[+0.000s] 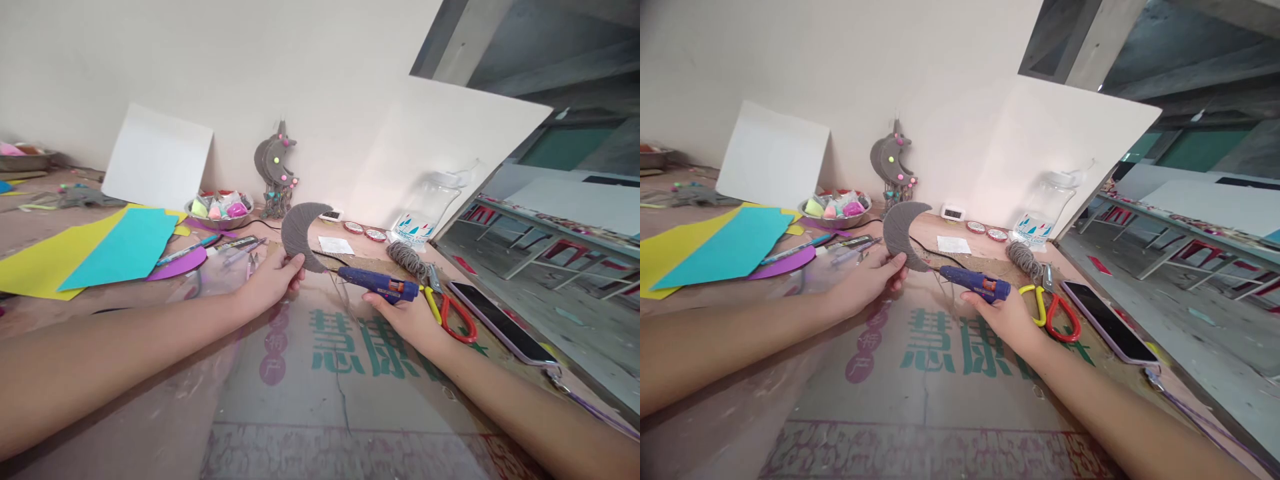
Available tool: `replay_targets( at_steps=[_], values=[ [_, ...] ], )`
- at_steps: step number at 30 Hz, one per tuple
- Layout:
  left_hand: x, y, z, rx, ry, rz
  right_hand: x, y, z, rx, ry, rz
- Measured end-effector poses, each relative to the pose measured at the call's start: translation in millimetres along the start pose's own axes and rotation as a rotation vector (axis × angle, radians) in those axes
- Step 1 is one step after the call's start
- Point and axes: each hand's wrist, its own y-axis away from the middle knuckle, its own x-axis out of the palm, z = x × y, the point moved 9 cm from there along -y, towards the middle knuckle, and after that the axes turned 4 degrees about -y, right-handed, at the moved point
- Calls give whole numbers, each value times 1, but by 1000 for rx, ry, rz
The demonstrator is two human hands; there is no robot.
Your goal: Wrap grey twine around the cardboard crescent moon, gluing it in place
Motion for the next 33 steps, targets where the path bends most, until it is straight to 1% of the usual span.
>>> replay_targets(
  at_steps=[6, 11, 14, 22, 27, 33],
  values=[
    [0, 2, -1, -3, -28, -8, 1, 1, -3, 46, -12, 7],
    [0, 2, -5, 28, -38, -3, 2, 1, -2, 64, -33, 14],
    [-1, 0, -3, 23, -32, -7, 2, 1, -3, 75, -18, 13],
    [-1, 0, -2, 39, -41, 6, 2, 0, -3, 61, -22, 14],
    [0, 1, -3, 14, -34, -7, 2, 0, -1, 65, 11, 15],
    [0, 0, -2, 21, -18, 0, 1, 0, 0, 52, 8, 4]
  ],
)
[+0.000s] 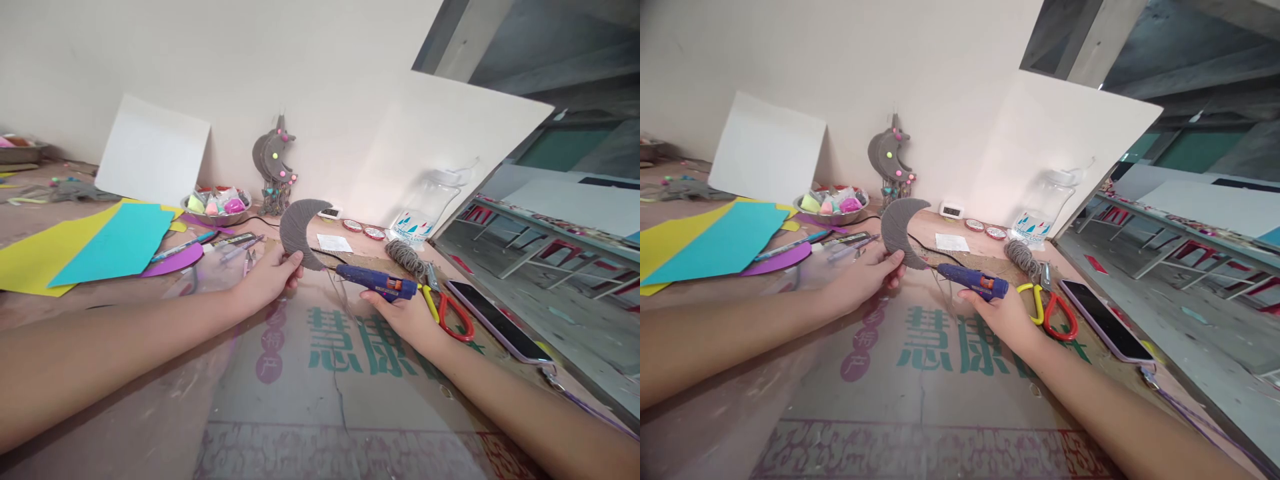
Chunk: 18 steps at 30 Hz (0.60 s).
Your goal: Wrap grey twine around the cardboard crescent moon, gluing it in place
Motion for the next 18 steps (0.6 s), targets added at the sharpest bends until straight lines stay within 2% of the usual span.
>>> replay_targets(
  at_steps=[14, 18],
  values=[
    [0, 3, -4, 8, -29, -11, 1, 0, 0, 34, -30, 8],
    [-1, 1, 0, -4, 2, -7, -3, -1, -8, 62, -67, -26]
  ],
)
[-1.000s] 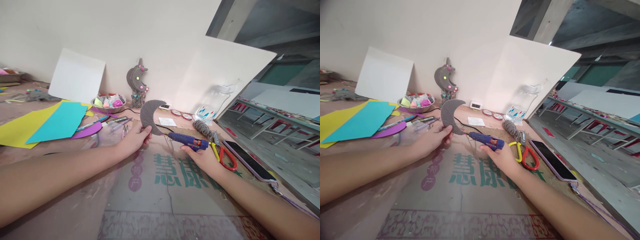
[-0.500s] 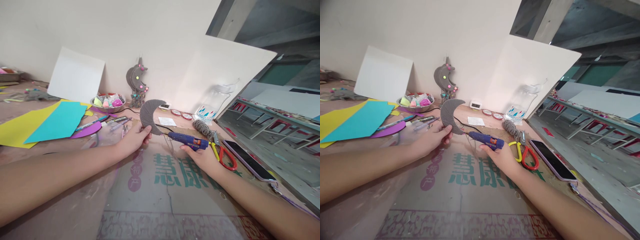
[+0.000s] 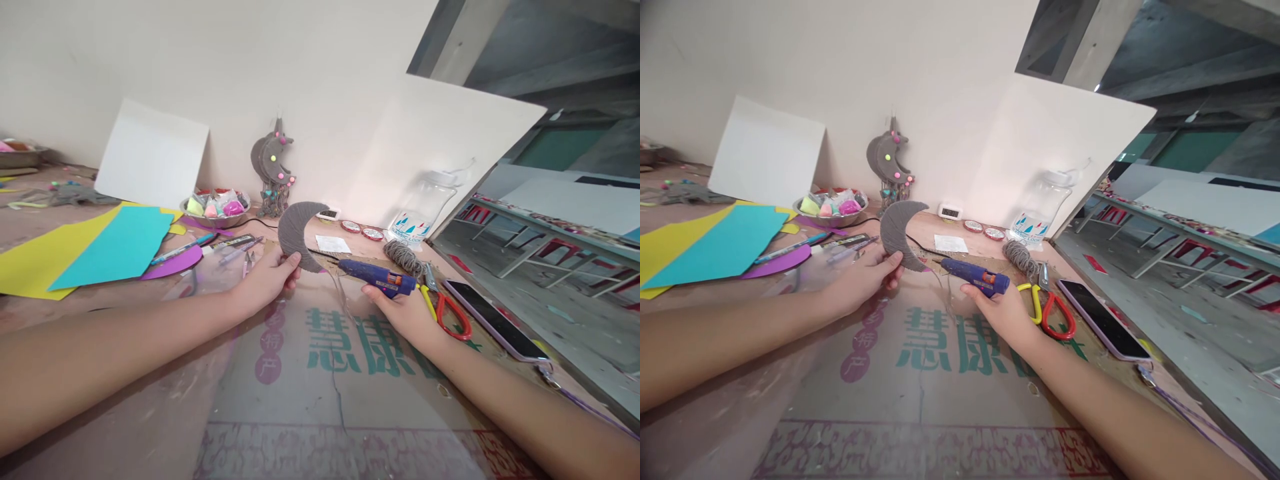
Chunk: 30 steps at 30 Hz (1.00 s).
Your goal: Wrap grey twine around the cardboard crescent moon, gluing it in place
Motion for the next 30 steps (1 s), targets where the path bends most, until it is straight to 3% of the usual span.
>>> replay_targets(
  at_steps=[7, 12, 16, 20, 26, 30],
  values=[
    [-1, -7, 8, 30, 16, 12, -14, -18, -2, -3, -26, 37],
    [0, -7, 8, 33, -4, 28, -12, -58, 1, -16, 32, 83],
    [0, -5, 6, 27, -19, 27, -1, -101, -30, 88, 370, 60],
    [0, -3, 6, 3, 5, 9, 17, -129, -66, 144, 430, 79],
    [2, -5, 8, -5, 24, 30, 12, -116, -82, 146, 474, 145],
    [1, -5, 9, -9, 4, 25, -16, -90, -49, -34, 533, -2]
  ],
)
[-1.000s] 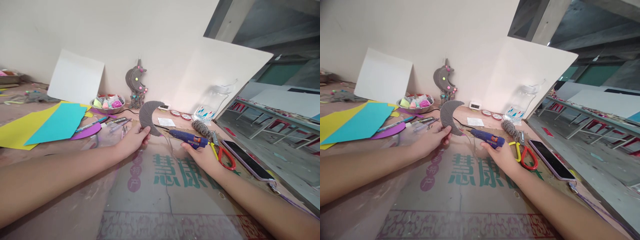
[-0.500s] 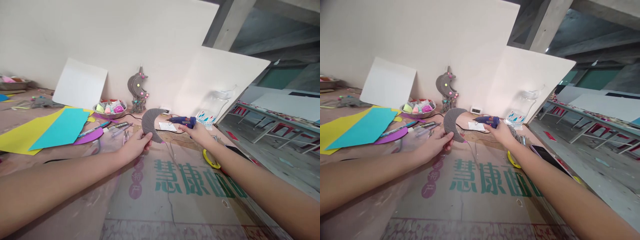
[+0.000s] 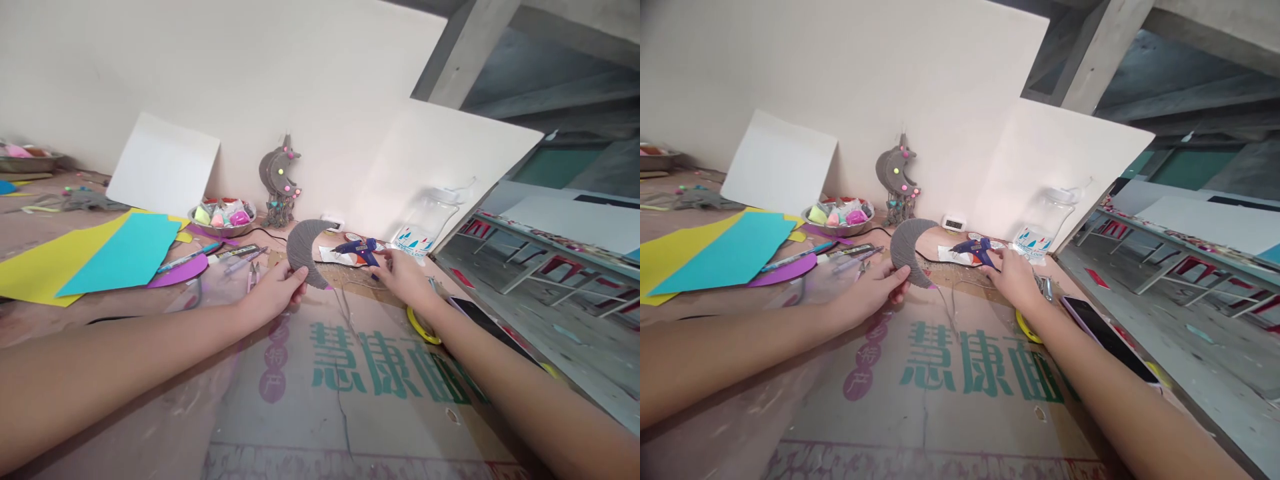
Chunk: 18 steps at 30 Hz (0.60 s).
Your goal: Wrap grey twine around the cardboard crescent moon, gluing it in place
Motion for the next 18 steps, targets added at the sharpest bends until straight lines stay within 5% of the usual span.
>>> replay_targets(
  at_steps=[2, 8, 12, 18],
  values=[
    [0, 1, -1, 8, -4, -2, -17, 16, 16, -52, -105, -93],
    [1, 3, -5, 21, 12, 2, 13, 70, 81, 125, -966, 324],
    [-1, 2, -9, 55, -27, -17, 23, 92, 107, 199, -1158, 391],
    [0, 2, -11, 60, -20, 2, 46, 96, 95, 263, -1180, 482]
  ],
)
